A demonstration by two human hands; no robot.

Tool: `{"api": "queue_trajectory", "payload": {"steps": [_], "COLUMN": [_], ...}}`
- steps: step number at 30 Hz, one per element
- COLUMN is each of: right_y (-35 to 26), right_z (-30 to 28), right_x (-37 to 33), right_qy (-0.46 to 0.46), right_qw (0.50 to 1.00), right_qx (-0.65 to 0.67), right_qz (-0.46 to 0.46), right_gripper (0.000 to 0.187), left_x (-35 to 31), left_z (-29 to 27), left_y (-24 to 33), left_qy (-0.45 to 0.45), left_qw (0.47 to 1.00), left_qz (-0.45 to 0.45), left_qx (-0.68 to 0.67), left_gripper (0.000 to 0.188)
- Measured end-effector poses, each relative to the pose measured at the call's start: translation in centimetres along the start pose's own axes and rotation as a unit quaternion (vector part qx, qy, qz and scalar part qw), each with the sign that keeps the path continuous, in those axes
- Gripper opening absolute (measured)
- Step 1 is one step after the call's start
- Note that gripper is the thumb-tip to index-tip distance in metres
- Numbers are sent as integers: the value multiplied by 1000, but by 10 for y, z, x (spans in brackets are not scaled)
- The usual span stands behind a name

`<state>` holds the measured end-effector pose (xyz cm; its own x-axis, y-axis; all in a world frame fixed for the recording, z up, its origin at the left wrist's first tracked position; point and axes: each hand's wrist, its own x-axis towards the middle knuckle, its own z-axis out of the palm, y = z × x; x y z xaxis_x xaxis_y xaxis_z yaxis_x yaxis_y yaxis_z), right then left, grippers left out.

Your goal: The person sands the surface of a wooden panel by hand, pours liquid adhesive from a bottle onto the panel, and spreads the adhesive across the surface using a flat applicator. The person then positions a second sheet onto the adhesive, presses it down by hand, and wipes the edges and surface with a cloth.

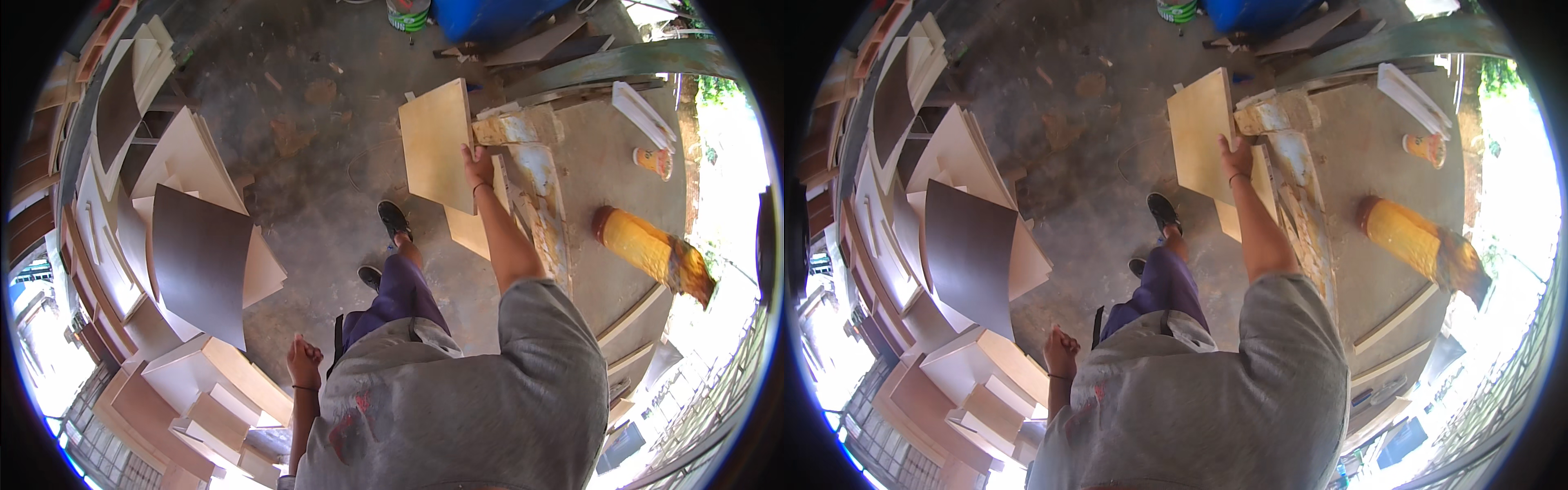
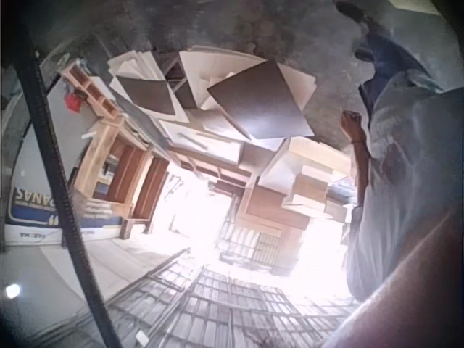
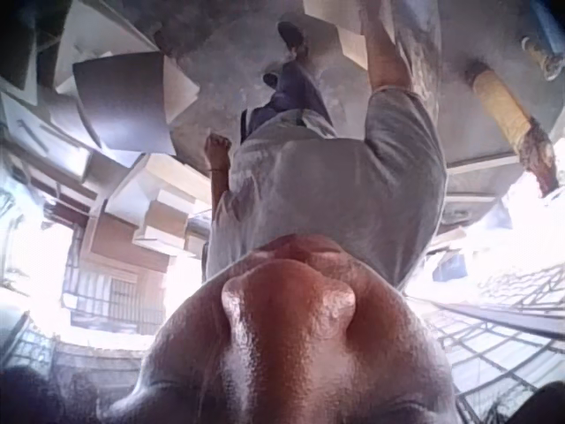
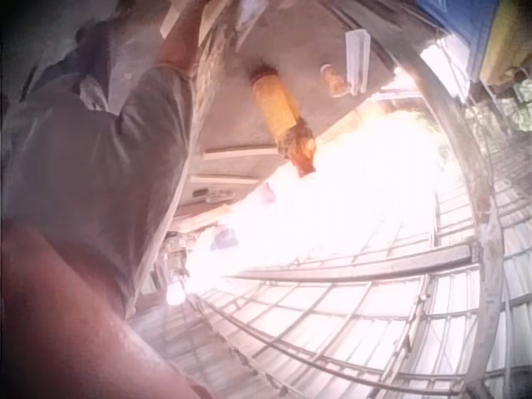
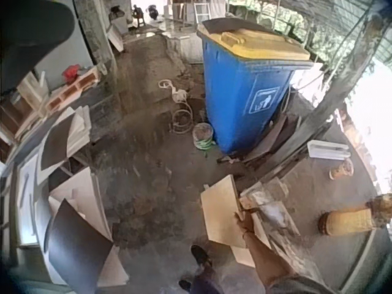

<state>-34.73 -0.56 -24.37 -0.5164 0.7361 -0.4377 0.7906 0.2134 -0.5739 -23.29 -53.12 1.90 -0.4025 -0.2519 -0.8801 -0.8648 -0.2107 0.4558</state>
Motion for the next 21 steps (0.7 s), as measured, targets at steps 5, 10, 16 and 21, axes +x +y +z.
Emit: {"api": "queue_trajectory", "payload": {"steps": [5,10,16,21], "right_y": [55,-13,-21,-33], "right_z": [26,11,30,43], "right_x": [72,66,54,32], "right_qy": [-10,-276,-340,-300], "right_qw": [995,956,933,949], "right_qx": [-97,-97,-14,-68], "right_qz": [16,27,115,75], "right_gripper": [71,74,72,71], "left_x": [2,-27,-21,-19], "left_z": [-53,-73,-80,-49], "left_y": [-34,-53,-69,-56], "left_qy": [99,155,103,146], "left_qw": [985,966,959,970], "left_qz": [-66,-127,-92,-115], "left_qx": [124,162,247,158], "left_gripper": [11,14,19,17]}}
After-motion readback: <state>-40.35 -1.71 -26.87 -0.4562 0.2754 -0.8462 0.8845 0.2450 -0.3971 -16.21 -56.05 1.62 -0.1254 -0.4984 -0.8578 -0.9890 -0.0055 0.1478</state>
